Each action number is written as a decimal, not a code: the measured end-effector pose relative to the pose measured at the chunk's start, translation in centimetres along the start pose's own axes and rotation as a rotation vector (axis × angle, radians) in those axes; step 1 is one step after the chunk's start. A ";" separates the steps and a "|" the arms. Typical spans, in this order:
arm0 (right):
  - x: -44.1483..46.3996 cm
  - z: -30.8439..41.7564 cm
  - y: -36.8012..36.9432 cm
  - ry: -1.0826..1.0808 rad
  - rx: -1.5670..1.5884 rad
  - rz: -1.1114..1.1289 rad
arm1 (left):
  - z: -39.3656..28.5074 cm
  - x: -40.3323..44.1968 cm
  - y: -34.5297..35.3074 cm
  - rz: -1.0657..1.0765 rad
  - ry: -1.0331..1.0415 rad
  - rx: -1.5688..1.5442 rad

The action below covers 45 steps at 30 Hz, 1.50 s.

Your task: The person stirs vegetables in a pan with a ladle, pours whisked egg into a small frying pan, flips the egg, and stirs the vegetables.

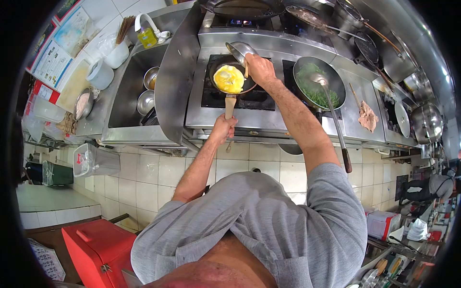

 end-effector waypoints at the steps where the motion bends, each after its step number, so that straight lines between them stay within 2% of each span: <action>1: -0.2 -0.1 0.1 0.004 0.002 -0.001 | -0.1 0.0 -0.2 -0.005 -0.008 0.040; 8: -0.6 -1.0 -0.3 0.082 0.102 -0.041 | -0.4 -0.6 0.7 -0.025 0.020 0.112; 17: -1.1 -2.1 -1.3 0.153 0.091 -0.063 | -0.2 -0.1 1.6 0.083 -0.058 -0.057; 21: -1.5 -2.1 -2.0 0.105 0.110 -0.171 | -0.3 0.1 2.2 0.108 -0.084 -0.131; 25: -1.5 -2.6 -2.2 0.140 0.134 -0.144 | 0.1 -0.2 3.3 0.143 -0.112 -0.207; 31: -2.0 -2.8 -2.7 0.191 0.163 -0.188 | 0.4 -0.1 2.9 0.100 -0.064 -0.087; 38: -2.6 -2.4 -2.1 0.085 0.096 -0.175 | 1.1 0.3 2.4 0.068 0.063 0.017; 41: -3.6 -3.1 -0.2 0.032 0.055 -0.107 | 0.8 0.1 2.1 0.039 0.067 0.159; 45: -5.0 -4.7 2.0 0.065 0.034 -0.004 | 1.5 0.4 1.5 0.029 0.022 0.142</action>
Point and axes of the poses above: each hand's wrist, its own x-axis towards the middle knuckle, its own y-axis out of the palm, z = x × y, the point moved 5 cm from there along x, towards the middle knuckle, and after that the axes turned 4 degrees about z, right-handed, at the moved point
